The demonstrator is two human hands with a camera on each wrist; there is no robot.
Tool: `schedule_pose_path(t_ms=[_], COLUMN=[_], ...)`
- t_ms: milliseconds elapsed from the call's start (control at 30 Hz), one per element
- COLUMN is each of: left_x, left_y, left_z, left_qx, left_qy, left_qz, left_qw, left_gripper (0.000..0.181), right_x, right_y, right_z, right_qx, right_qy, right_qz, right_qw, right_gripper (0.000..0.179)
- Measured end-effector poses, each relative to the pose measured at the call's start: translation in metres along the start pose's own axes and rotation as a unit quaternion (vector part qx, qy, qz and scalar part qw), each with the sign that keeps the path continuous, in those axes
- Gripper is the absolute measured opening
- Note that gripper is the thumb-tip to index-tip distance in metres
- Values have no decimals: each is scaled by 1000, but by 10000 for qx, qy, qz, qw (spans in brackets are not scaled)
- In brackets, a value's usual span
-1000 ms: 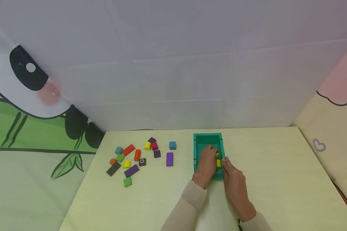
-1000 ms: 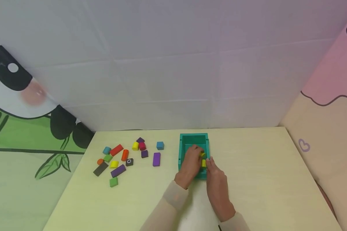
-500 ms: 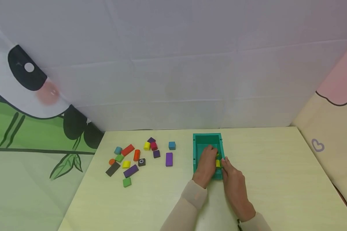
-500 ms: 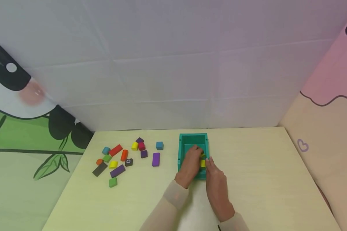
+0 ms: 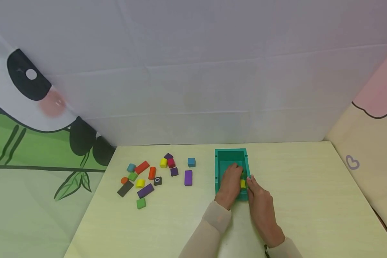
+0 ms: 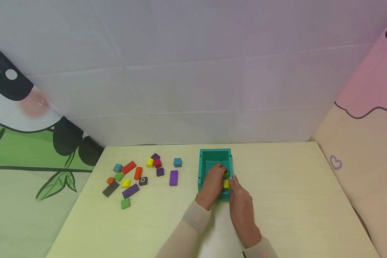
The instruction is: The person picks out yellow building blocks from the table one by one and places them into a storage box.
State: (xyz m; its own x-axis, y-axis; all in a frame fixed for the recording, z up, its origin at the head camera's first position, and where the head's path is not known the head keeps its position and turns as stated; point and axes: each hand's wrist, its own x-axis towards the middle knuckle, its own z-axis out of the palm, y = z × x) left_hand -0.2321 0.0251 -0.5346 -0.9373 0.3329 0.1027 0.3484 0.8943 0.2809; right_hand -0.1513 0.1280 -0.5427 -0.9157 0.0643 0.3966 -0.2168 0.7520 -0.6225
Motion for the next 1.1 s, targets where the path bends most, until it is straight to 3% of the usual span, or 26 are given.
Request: schedule_pose_path(t_ms=[400,933,1100], left_x=[2,-3,-9], left_y=[-2,-2,-3], left_z=[3,-1,-10], left_qx=[281,37,29], left_qy=[31,62,170], left_qz=[107,143,219], left_qw=[9995,9999,9996], left_gripper=[18,20,24], right_x=[2,-1,0], right_y=[-2,2,1], right_z=[0,2,1], right_qx=[-16,-21,1], right_qy=[-111,139,15], right_qz=[114,-88,28], right_qw=[9999,9999,10000], right_gripper=[43,42,42])
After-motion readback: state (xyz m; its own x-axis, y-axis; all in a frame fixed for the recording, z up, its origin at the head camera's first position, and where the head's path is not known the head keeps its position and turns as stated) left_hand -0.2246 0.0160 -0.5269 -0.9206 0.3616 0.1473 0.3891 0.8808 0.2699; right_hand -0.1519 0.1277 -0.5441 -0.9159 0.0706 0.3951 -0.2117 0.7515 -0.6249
